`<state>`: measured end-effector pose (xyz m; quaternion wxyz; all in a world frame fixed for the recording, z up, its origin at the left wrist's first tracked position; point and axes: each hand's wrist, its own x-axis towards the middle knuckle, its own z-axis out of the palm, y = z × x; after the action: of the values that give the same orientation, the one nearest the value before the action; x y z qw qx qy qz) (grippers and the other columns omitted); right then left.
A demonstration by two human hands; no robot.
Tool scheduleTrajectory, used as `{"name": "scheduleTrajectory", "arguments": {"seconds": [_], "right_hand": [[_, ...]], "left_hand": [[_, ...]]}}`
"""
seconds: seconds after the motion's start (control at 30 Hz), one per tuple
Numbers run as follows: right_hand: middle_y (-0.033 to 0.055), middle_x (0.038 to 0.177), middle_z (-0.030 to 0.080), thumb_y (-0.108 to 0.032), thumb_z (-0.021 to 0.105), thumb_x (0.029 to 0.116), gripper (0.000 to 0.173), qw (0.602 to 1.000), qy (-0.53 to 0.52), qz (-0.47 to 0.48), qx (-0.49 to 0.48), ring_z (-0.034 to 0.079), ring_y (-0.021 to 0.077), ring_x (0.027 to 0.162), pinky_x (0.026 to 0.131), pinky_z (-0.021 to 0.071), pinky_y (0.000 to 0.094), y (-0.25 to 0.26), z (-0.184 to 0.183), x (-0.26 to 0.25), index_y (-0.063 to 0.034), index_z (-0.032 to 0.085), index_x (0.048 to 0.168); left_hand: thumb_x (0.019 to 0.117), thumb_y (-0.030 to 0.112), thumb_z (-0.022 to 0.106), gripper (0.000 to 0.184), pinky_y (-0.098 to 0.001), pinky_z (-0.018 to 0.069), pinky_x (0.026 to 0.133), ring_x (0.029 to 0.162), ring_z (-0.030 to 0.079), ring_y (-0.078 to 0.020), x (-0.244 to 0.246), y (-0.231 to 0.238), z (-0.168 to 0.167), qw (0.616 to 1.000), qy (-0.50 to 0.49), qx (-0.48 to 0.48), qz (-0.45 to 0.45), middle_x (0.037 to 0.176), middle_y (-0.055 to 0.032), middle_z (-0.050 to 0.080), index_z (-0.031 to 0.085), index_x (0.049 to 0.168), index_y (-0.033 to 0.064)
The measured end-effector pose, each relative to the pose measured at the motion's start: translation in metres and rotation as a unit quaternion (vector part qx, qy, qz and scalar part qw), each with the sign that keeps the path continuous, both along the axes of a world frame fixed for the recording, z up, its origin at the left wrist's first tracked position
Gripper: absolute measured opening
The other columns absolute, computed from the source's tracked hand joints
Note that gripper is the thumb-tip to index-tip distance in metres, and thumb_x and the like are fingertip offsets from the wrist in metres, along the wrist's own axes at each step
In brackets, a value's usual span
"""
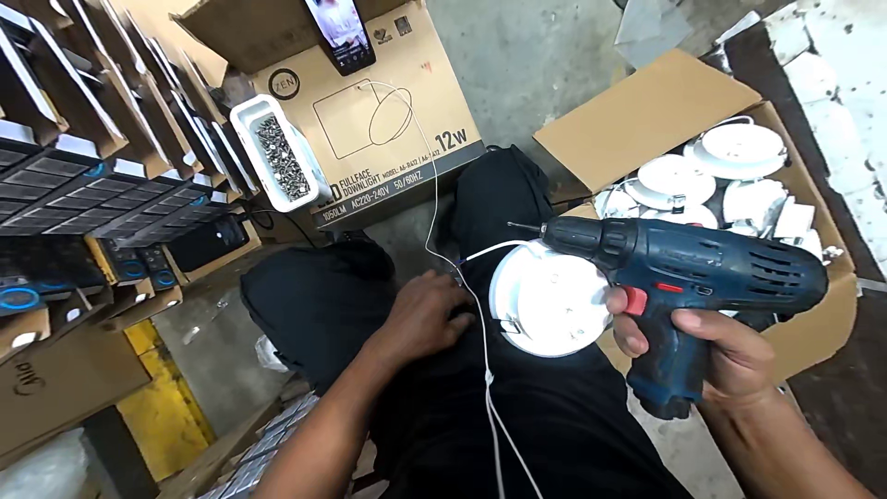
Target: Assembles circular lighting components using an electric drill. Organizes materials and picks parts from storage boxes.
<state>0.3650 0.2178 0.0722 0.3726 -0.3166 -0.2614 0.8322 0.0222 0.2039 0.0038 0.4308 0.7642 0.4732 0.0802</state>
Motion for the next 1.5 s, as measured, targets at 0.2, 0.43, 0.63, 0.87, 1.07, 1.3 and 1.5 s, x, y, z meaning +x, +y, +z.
{"name": "scheduleTrajectory", "arguments": {"seconds": [0.2, 0.43, 0.63, 0.87, 1.07, 1.3, 1.5], "right_hand": [[0.0136, 0.11, 0.072, -0.029, 0.066, 0.0944, 0.035, 1.0, 0.006, 0.002, 0.006, 0.071, 0.0158, 0.077, 0.071, 0.0601, 0.0271, 0.002, 0.0, -0.002, -0.0087, 0.068, 0.123], [0.0135, 0.11, 0.073, -0.03, 0.068, 0.0937, 0.035, 1.0, -0.009, 0.0, 0.016, 0.071, 0.0163, 0.076, 0.069, 0.0605, 0.0276, 0.004, 0.001, -0.002, -0.0096, 0.069, 0.123], [0.014, 0.112, 0.072, -0.029, 0.068, 0.0943, 0.035, 1.0, -0.001, -0.001, 0.025, 0.071, 0.0165, 0.077, 0.07, 0.0609, 0.0278, 0.003, -0.001, 0.001, -0.0098, 0.068, 0.124], [0.0145, 0.112, 0.072, -0.028, 0.068, 0.0942, 0.036, 0.999, 0.007, 0.004, 0.035, 0.071, 0.0163, 0.078, 0.07, 0.0609, 0.0276, 0.002, -0.006, 0.003, -0.0094, 0.068, 0.124], [0.014, 0.112, 0.072, -0.029, 0.069, 0.0939, 0.037, 0.999, 0.014, 0.003, 0.038, 0.071, 0.0161, 0.078, 0.07, 0.0608, 0.0274, 0.001, -0.006, -0.001, -0.0092, 0.068, 0.125], [0.0147, 0.113, 0.072, -0.028, 0.067, 0.0947, 0.037, 0.999, 0.025, 0.002, 0.039, 0.071, 0.0163, 0.078, 0.07, 0.0608, 0.0274, -0.001, -0.01, 0.0, -0.0088, 0.067, 0.126], [0.0148, 0.114, 0.071, -0.027, 0.067, 0.095, 0.036, 0.998, 0.046, -0.003, 0.033, 0.071, 0.0166, 0.078, 0.07, 0.0606, 0.0279, -0.001, -0.011, 0.0, -0.0079, 0.068, 0.126]], "left_hand": [[0.0953, 0.03, 0.06, 0.024, -0.0512, 0.0502, 0.091, 0.103, 0.067, -0.0289, 0.02, 0.003, 0.003, 0.995, 0.038, -0.089, 0.022, 0.097, -0.0089, 0.073, 0.073, 0.097, 0.0101], [0.0847, 0.029, 0.068, 0.018, -0.0443, 0.0518, 0.079, 0.087, 0.064, -0.0196, 0.019, 0.007, 0.009, 0.974, -0.003, -0.204, 0.098, 0.087, -0.0038, 0.066, 0.069, 0.089, 0.0119], [0.0914, 0.02, 0.071, 0.02, -0.0319, 0.0559, 0.074, 0.078, 0.065, -0.0106, -0.012, 0.004, 0.015, 0.967, -0.109, -0.203, 0.111, 0.088, -0.0041, 0.069, 0.071, 0.106, 0.0052], [0.0864, 0.001, 0.075, 0.012, -0.023, 0.0586, 0.071, 0.074, 0.068, -0.0065, -0.053, 0.033, 0.04, 0.871, -0.243, -0.06, 0.423, 0.083, -0.0021, 0.073, 0.073, 0.098, 0.0024], [0.0829, -0.004, 0.074, 0.012, -0.0292, 0.059, 0.073, 0.08, 0.071, -0.0132, 0.022, 0.056, 0.045, 0.781, -0.465, -0.076, 0.41, 0.093, -0.0106, 0.075, 0.07, 0.09, 0.0041], [0.083, -0.009, 0.074, 0.011, -0.028, 0.0583, 0.071, 0.074, 0.068, -0.0133, 0.068, 0.057, 0.039, 0.758, -0.488, -0.13, 0.414, 0.085, -0.0129, 0.073, 0.069, 0.089, -0.0018], [0.084, -0.003, 0.078, 0.01, -0.0252, 0.0548, 0.066, 0.07, 0.064, -0.0105, 0.07, 0.063, 0.028, 0.755, -0.444, -0.078, 0.476, 0.083, -0.0086, 0.072, 0.072, 0.09, 0.003]]}}
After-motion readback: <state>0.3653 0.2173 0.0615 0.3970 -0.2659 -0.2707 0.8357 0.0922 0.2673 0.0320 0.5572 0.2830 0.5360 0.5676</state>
